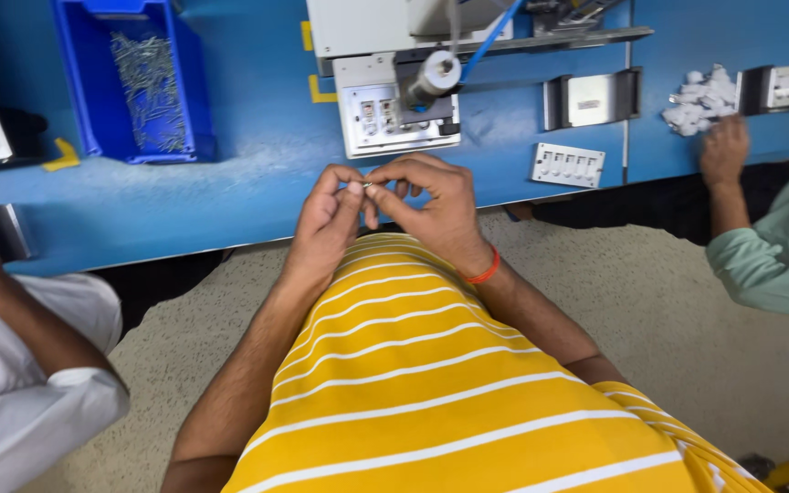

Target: The person repeatedly picks small metal pins from a blue bin, inserts them into slots on a white electrical component, and places the component into a machine. They then remove the component and repeat the process with new parts.

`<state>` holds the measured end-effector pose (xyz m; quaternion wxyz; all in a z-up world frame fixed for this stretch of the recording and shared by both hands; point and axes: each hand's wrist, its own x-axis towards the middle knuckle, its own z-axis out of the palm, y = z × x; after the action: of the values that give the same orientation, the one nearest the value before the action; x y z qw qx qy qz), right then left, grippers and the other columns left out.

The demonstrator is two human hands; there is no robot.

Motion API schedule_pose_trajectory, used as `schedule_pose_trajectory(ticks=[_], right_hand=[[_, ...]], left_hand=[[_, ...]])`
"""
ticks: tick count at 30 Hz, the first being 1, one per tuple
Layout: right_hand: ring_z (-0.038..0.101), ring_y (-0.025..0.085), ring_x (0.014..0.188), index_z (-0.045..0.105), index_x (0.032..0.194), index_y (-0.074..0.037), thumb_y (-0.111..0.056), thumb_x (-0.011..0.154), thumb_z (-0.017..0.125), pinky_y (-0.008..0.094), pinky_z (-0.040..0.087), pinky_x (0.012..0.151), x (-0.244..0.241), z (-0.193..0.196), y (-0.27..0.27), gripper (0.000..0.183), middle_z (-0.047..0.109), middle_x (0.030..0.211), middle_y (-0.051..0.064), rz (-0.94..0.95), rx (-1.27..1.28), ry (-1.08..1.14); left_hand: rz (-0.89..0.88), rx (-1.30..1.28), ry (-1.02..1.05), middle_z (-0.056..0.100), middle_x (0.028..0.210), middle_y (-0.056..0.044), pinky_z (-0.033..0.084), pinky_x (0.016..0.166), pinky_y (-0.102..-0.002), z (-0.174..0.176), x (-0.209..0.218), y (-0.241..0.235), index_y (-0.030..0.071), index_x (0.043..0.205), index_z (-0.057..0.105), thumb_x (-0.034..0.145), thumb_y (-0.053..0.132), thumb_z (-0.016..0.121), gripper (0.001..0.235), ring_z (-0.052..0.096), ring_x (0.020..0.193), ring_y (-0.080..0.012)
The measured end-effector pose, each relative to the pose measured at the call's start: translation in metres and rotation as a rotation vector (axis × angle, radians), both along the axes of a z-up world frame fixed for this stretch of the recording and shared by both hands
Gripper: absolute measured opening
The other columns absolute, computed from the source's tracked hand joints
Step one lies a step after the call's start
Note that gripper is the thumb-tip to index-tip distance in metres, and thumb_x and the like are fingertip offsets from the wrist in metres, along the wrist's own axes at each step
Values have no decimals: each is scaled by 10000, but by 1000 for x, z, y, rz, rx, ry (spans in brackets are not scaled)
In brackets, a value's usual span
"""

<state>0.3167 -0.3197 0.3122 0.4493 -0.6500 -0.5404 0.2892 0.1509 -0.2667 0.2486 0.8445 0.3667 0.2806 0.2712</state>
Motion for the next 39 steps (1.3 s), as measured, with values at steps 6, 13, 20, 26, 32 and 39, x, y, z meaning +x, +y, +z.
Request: schedule_pose_trajectory(ticks=[6, 13, 20, 26, 32, 39], right_hand=[[649, 85, 719, 777, 1031, -49, -68, 886, 835, 232, 522, 635, -1, -18, -5, 157, 747, 903, 42, -109, 57, -69], [585, 57, 725, 793, 1035, -80, -117, 926, 783, 202, 445, 622, 16, -46, -18, 115, 735, 883, 0, -312, -131, 832], [573, 177, 892, 822, 984, -74, -113, 883, 868, 331, 463, 762, 101, -79, -4, 117, 704, 933, 20, -401, 153, -526], [542, 199, 920, 829, 991, -115, -120, 877, 866, 339, 458, 782, 120, -110, 8, 120, 680, 930, 7, -328, 31, -544], [557, 198, 884, 842, 961, -137, -160, 840, 885, 370, 442, 781, 128, -114, 20, 130, 685, 899, 10, -249, -53, -644], [690, 173, 908, 823, 1063, -113, -170, 927, 860, 351, 527, 831, 105, -54, -1, 152, 771, 981, 30, -106, 50, -386]], left_hand=[[-17, -45, 77, 619, 829, -43, 310, 510, -191, 9, 9, 5, 116, 1185, 498, 1123, 205, 454, 117, 427, 615, -53], [-162, -178, -313, 600, 770, -59, 244, 486, -203, 10, 7, 17, 117, 1178, 503, 1139, 301, 488, 189, 303, 542, -41], [7, -409, -44, 496, 751, 14, 250, 470, -193, -3, 6, 19, 86, 1091, 554, 1106, 308, 509, 227, 301, 559, -36], [76, -474, 143, 511, 785, 27, 293, 462, -179, -15, -2, 18, 111, 1055, 571, 1080, 332, 521, 228, 340, 577, -37], [61, -387, 243, 540, 777, 32, 288, 423, -173, -21, -3, 17, 110, 1036, 602, 1076, 338, 520, 245, 333, 530, -28], [-115, -190, 265, 556, 731, 25, 269, 412, -184, -19, 15, 18, 97, 1021, 613, 1072, 311, 512, 243, 339, 512, -31]])
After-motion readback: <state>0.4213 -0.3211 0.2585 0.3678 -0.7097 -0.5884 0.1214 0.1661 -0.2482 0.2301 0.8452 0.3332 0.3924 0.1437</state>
